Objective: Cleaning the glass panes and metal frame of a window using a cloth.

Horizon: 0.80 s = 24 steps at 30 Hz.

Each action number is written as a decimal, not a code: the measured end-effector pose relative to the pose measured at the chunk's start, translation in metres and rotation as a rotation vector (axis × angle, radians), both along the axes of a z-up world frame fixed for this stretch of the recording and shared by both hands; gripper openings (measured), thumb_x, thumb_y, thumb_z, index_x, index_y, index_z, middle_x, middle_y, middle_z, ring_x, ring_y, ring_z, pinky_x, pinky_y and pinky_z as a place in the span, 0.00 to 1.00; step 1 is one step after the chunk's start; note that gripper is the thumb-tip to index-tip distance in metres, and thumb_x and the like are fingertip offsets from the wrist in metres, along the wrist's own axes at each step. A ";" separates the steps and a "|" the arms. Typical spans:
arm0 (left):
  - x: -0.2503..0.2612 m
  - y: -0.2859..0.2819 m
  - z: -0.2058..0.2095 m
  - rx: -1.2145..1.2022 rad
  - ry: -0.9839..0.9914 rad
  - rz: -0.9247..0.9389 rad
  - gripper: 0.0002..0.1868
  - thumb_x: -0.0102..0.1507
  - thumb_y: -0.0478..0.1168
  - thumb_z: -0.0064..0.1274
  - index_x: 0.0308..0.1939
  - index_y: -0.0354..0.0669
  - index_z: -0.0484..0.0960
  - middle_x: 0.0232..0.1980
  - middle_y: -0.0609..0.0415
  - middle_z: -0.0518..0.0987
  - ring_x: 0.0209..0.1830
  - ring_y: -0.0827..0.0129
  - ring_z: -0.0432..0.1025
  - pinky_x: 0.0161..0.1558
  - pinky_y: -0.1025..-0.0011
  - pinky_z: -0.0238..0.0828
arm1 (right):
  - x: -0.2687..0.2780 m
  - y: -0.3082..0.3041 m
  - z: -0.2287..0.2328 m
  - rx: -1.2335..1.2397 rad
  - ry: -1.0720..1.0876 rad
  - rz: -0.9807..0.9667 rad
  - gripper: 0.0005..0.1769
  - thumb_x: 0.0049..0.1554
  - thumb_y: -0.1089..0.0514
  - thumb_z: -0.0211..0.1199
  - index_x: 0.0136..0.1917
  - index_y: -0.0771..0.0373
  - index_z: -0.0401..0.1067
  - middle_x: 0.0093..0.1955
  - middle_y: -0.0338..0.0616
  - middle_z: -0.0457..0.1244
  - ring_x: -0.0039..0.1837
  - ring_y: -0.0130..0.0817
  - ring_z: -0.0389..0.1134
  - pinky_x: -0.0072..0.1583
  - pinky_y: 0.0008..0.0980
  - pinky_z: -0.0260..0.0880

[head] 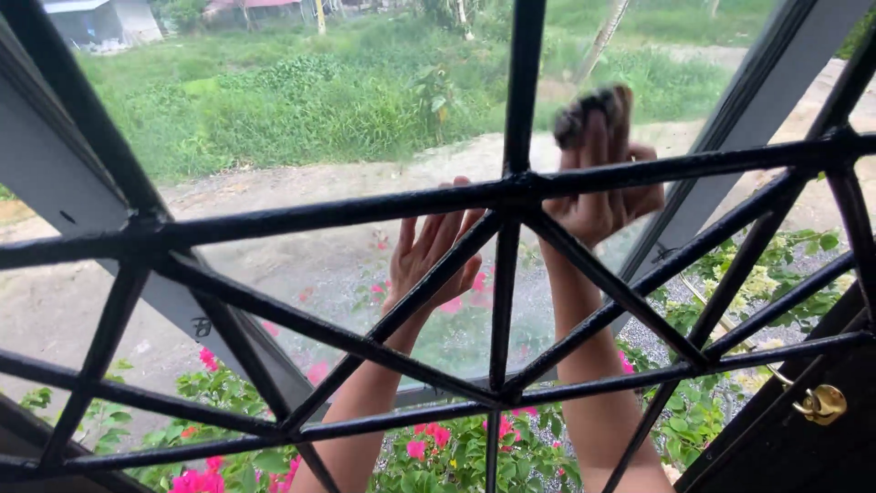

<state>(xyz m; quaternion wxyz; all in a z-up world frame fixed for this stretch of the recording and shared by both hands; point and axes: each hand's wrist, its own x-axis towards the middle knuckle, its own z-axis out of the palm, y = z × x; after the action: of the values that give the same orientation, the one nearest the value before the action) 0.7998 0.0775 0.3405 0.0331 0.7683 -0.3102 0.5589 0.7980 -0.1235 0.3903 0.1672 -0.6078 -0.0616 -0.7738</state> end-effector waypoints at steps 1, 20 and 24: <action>0.003 -0.001 0.004 0.002 -0.011 -0.006 0.35 0.67 0.45 0.46 0.80 0.47 0.64 0.83 0.45 0.58 0.84 0.58 0.52 0.82 0.48 0.34 | -0.001 -0.006 -0.014 0.002 -0.011 -0.006 0.17 0.69 0.58 0.59 0.68 0.66 0.73 0.69 0.50 0.67 0.70 0.47 0.66 0.72 0.48 0.57; 0.031 -0.002 -0.005 0.018 -0.301 0.193 0.26 0.73 0.40 0.39 0.77 0.45 0.69 0.80 0.47 0.64 0.82 0.60 0.57 0.81 0.54 0.43 | 0.025 -0.026 -0.072 0.023 0.142 0.093 0.17 0.68 0.63 0.57 0.68 0.71 0.72 0.72 0.54 0.64 0.73 0.54 0.67 0.74 0.49 0.58; 0.038 0.005 -0.010 -0.058 -0.041 -0.150 0.29 0.68 0.42 0.40 0.73 0.36 0.69 0.77 0.42 0.65 0.78 0.54 0.57 0.75 0.51 0.42 | 0.055 -0.017 -0.073 -0.039 0.067 0.163 0.17 0.69 0.61 0.56 0.68 0.69 0.69 0.71 0.55 0.64 0.74 0.54 0.66 0.76 0.51 0.59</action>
<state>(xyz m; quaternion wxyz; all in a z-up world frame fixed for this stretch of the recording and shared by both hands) 0.8377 0.0825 0.3303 0.0909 0.7301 -0.3511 0.5791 0.8526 -0.1408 0.3175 0.2196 -0.6296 -0.1204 -0.7354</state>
